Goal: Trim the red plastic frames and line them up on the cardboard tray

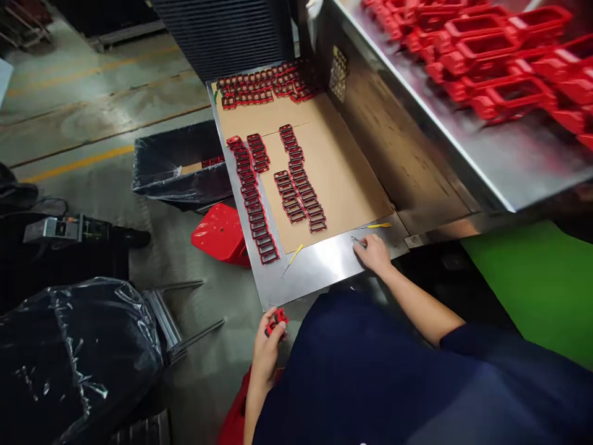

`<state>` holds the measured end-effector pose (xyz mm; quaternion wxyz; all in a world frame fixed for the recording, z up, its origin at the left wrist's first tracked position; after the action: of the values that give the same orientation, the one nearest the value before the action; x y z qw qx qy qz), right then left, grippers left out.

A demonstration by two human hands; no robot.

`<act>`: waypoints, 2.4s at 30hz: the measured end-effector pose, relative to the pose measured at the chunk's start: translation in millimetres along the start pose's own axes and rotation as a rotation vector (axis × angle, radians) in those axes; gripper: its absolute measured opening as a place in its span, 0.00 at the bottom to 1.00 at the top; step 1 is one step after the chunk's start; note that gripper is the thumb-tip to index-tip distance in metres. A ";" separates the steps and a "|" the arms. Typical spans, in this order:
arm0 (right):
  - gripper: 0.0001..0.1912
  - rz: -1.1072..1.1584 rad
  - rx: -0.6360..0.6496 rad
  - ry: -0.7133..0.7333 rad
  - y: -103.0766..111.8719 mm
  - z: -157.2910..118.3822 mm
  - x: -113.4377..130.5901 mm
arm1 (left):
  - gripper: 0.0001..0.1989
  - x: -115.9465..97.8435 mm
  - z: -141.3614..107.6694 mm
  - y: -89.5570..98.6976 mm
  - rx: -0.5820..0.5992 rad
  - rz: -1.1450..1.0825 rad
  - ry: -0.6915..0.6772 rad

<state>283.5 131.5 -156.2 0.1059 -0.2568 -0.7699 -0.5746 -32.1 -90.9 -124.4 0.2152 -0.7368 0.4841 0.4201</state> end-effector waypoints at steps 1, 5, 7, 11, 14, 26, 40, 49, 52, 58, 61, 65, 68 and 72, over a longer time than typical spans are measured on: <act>0.16 -0.004 0.051 0.067 -6.4 -10.0 10.5 | 0.32 -8.0 3.5 3.9 -0.007 -0.020 -0.020; 0.14 0.005 0.342 0.452 -51.2 -58.6 83.3 | 0.29 -30.2 18.6 10.7 0.067 -0.036 -0.068; 0.13 0.001 0.423 0.580 -78.7 -73.2 120.6 | 0.29 -34.7 30.4 16.6 0.122 -0.014 -0.078; 0.11 -0.007 0.364 0.535 -121.3 -69.9 155.0 | 0.30 -30.6 62.5 53.7 0.225 0.028 -0.087; 0.14 0.029 0.209 0.328 -127.7 -64.5 143.6 | 0.30 -22.6 89.0 109.4 0.254 0.072 -0.076; 0.18 0.718 0.302 -0.169 -177.6 -168.3 228.4 | 0.30 -43.0 112.4 282.9 0.272 0.207 -0.177; 0.31 1.333 0.682 -0.361 -195.6 -172.4 334.7 | 0.25 -139.4 179.7 168.6 0.764 0.727 -0.763; 0.29 1.342 0.723 -0.394 -143.4 -56.5 373.7 | 0.30 -244.3 256.7 76.7 0.911 0.707 -1.071; 0.29 1.380 0.712 -0.385 -125.0 -45.1 380.5 | 0.32 -261.8 262.5 61.4 0.963 0.688 -1.086; 0.28 1.456 0.452 -0.290 -85.7 -41.6 353.3 | 0.32 -282.4 253.3 16.2 1.103 0.573 -1.224; 0.25 1.476 0.254 -0.267 -64.1 -46.9 325.6 | 0.32 -291.8 249.8 -3.3 1.154 0.517 -1.252; 0.15 1.154 0.021 -0.199 -33.2 -58.9 306.8 | 0.33 -307.8 247.9 -20.0 1.257 0.466 -1.266; 0.13 0.845 -0.104 0.019 -10.3 -63.5 320.2 | 0.35 -319.7 248.3 -29.8 1.339 0.414 -1.302; 0.14 0.758 -0.230 0.150 4.6 -51.3 340.7 | 0.36 -332.5 260.8 -42.2 1.396 0.391 -1.344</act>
<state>-9.0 177.5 20.0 0.3366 -0.4903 -0.5413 -0.5944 -160.8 293.5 2.2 0.7584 0.0399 0.5135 0.3994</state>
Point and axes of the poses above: each hand's wrist, its own z-axis towards the middle knuckle, its own y-axis out of the back of the hand, x = y × z, the point moved 5 cm from there along z, towards the middle knuckle, and after that the axes turned 8 degrees about -y, right-handed, at the moved point
